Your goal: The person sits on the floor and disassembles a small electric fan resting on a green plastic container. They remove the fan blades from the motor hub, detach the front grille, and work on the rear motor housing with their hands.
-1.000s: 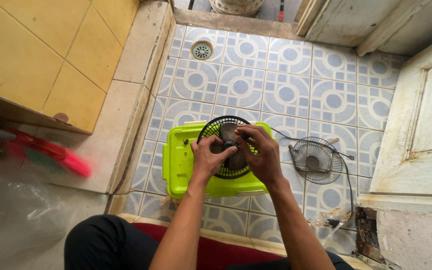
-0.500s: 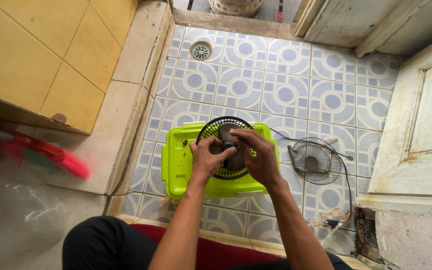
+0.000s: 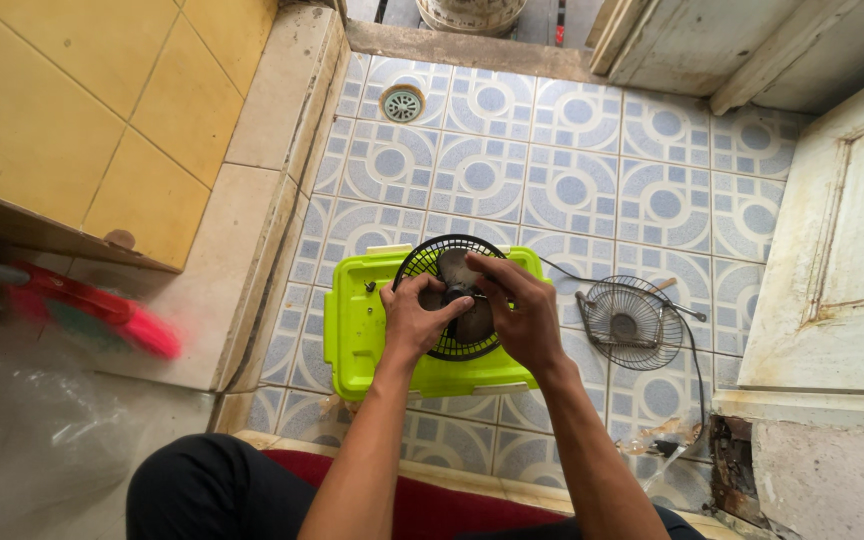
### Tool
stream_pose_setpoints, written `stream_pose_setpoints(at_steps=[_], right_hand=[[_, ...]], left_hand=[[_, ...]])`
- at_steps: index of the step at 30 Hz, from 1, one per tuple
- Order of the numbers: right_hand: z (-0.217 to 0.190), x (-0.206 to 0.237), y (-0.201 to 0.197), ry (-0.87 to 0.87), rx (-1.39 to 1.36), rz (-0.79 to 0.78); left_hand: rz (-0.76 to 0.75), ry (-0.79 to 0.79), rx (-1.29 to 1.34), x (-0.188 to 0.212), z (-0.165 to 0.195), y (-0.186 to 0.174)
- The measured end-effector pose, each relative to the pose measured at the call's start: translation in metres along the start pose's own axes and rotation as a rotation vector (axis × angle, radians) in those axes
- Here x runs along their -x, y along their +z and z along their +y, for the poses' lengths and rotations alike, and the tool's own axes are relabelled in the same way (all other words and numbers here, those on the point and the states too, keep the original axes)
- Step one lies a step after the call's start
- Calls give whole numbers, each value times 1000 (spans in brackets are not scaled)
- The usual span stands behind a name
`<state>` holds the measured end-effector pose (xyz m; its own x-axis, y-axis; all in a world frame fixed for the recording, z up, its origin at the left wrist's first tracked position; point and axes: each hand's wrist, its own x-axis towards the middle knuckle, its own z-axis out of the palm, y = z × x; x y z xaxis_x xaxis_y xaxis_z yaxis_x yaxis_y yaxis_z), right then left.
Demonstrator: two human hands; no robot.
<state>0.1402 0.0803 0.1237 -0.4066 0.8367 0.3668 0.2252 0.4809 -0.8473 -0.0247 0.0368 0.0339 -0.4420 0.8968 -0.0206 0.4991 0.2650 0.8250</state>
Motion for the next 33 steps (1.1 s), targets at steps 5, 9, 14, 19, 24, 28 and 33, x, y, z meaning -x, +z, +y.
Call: stream_pose_setpoints(at_steps=[5,9,14,19,24,28,33], right_hand=[[-7,-1,1,72,-143,-71],[-11,-2,4,-61,87,56],[-7,-1,5,-19,163,121],[0,-1,3,13,106,157],[-2,-1,2,11,99,157],[-8,-3,-2,3,28,38],[-11,-5,-4,176,-222,-82]], left_hand=[[2,2,-9,0,0,0],[10,17,-3,0,-1,-1],[-14,-21,3,0,1,-2],[-29,-42,-3,0,3,-3],[-32,-48,4,-1,1,-3],[-41,-53,-5,-1,1,-3],[-50,-52,-15,-2,2,-5]])
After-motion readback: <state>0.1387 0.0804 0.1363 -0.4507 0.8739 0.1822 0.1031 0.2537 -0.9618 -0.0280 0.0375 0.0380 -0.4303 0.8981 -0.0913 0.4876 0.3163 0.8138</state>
